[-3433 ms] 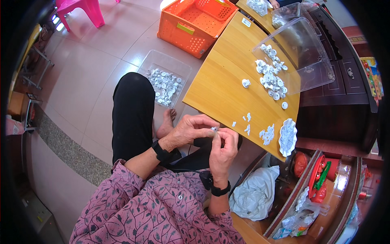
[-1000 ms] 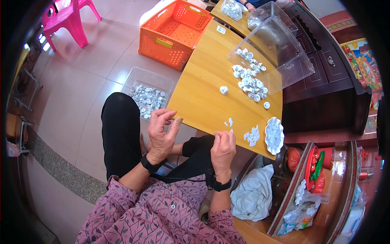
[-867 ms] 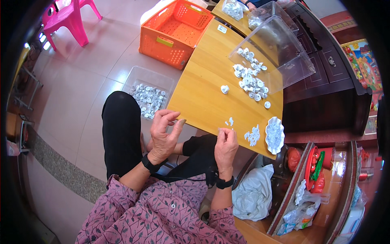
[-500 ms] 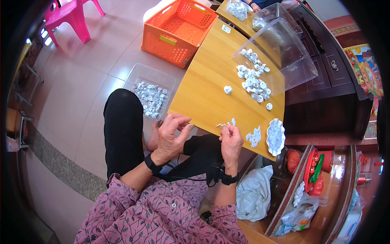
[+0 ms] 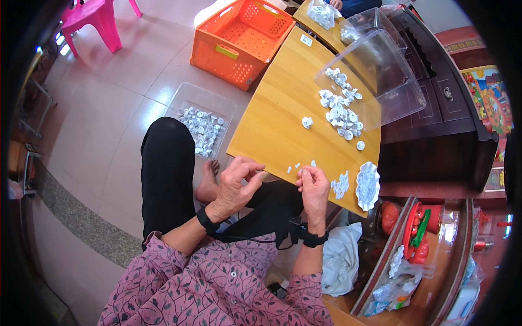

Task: Checking and assembling small white plastic components at a table.

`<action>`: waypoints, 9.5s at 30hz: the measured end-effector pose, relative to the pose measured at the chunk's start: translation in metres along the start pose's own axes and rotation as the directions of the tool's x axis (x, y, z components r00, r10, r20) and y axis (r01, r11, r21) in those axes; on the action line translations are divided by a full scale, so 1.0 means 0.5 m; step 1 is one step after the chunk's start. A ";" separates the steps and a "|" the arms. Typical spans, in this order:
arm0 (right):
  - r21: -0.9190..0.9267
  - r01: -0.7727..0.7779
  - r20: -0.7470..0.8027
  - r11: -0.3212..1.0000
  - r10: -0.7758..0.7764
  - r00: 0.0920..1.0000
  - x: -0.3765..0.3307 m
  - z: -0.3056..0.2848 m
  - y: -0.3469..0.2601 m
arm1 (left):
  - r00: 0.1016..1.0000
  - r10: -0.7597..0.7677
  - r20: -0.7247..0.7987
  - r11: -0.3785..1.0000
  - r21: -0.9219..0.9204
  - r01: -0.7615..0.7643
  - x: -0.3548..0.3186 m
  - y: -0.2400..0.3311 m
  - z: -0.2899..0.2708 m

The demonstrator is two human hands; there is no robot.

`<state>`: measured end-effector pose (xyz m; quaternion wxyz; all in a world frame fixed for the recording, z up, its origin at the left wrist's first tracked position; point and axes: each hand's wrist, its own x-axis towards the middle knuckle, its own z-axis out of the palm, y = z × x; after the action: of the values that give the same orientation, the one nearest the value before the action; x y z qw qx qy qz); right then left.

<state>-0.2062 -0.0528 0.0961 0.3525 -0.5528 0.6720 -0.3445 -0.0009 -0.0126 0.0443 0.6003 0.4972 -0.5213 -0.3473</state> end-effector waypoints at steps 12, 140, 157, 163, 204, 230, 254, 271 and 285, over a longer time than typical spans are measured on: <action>-0.468 0.570 0.083 0.675 -0.608 0.789 0.192 0.042 -0.044 | 0.999 0.035 0.012 0.994 -0.102 -0.034 0.002 -0.013 -0.001; -0.184 0.402 -0.206 0.897 -0.435 0.876 -0.146 0.101 -0.110 | 0.874 -0.131 0.468 0.485 -0.738 0.468 0.002 -0.025 0.007; -0.045 0.321 -0.155 0.946 -0.324 0.933 -0.147 0.091 -0.098 | 0.852 -0.196 0.486 0.460 -0.722 0.518 0.001 -0.028 0.005; -0.131 0.359 -0.128 0.924 -0.374 0.918 -0.142 0.084 -0.109 | 0.850 -0.176 0.496 0.502 -0.698 0.511 0.001 -0.034 0.006; -0.185 0.430 -0.036 0.884 -0.443 0.896 -0.129 0.090 -0.088 | 0.846 -0.203 0.493 0.646 -0.582 0.495 -0.004 -0.044 -0.004; 0.216 0.115 0.052 0.969 -0.129 0.990 -0.134 0.097 -0.085 | 0.822 -0.152 0.549 0.501 -0.674 0.543 0.008 -0.031 -0.029; -0.139 0.293 -0.029 0.946 -0.300 0.954 -0.051 -0.015 -0.070 | 0.782 -0.570 -0.253 0.593 -0.785 0.179 0.114 -0.152 -0.143; -0.659 0.401 0.023 0.636 -0.515 0.857 0.194 -0.139 -0.010 | 0.823 -0.541 -0.173 0.634 -0.727 0.264 0.085 -0.129 -0.096; -0.720 -0.251 -0.269 0.647 0.073 0.960 0.434 -0.277 0.094 | 0.823 -0.559 -0.102 0.663 -0.651 0.369 0.061 -0.110 -0.077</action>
<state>-0.3788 -0.2495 0.1072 0.0489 -0.5450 0.8346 -0.0627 0.0488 -0.0467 0.0018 0.6866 0.4413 -0.1411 -0.5602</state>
